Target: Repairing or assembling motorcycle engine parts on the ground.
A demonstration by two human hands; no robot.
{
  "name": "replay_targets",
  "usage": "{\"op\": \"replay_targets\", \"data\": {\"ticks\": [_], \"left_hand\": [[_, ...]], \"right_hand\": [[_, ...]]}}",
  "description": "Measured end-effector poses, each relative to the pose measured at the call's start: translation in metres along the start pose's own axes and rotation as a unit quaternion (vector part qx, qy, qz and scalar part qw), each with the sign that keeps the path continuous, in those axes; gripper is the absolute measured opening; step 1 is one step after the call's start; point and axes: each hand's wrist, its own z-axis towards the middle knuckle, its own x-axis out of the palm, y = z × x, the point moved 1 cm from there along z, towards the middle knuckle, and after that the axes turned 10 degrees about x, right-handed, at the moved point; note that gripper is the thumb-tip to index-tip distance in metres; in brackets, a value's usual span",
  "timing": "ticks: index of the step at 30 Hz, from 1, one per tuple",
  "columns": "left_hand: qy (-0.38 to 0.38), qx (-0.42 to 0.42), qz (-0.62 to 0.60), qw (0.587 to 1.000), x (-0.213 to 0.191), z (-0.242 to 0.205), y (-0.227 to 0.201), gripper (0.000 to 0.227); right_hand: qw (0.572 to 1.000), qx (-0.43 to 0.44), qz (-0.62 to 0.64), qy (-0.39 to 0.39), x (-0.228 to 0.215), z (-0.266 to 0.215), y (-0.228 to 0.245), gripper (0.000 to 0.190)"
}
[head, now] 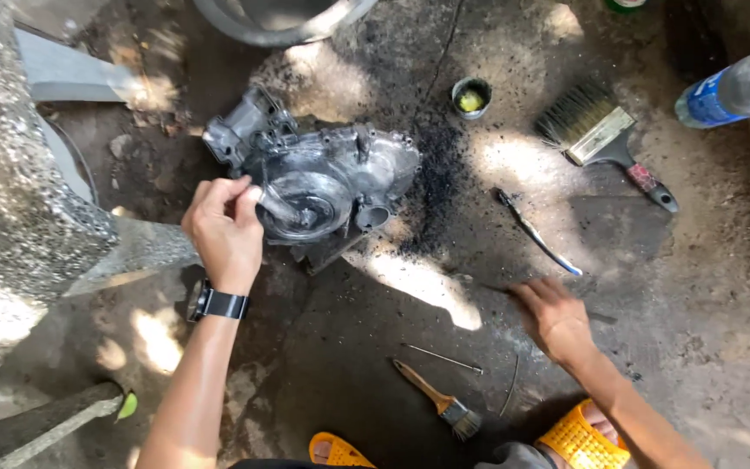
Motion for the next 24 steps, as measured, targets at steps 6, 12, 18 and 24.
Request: {"op": "replay_targets", "data": {"ticks": [6,12,18,24], "left_hand": [[-0.009,0.023,0.002,1.000,0.001,0.000,0.001,0.010],[-0.019,0.037,-0.011,0.999,0.000,-0.003,0.001,0.012],[-0.015,0.039,0.002,0.999,0.000,-0.002,-0.004,0.011],[0.005,0.007,0.001,1.000,-0.001,-0.005,-0.008,0.010]], "right_hand": [[0.998,-0.021,-0.046,0.033,0.040,-0.034,0.029,0.024],[0.942,-0.087,-0.183,0.266,0.123,-0.089,0.063,0.032],[0.936,0.135,0.036,0.322,0.073,-0.018,0.075,0.033],[0.950,0.150,0.270,0.032,0.013,0.092,0.112,0.028]]}}
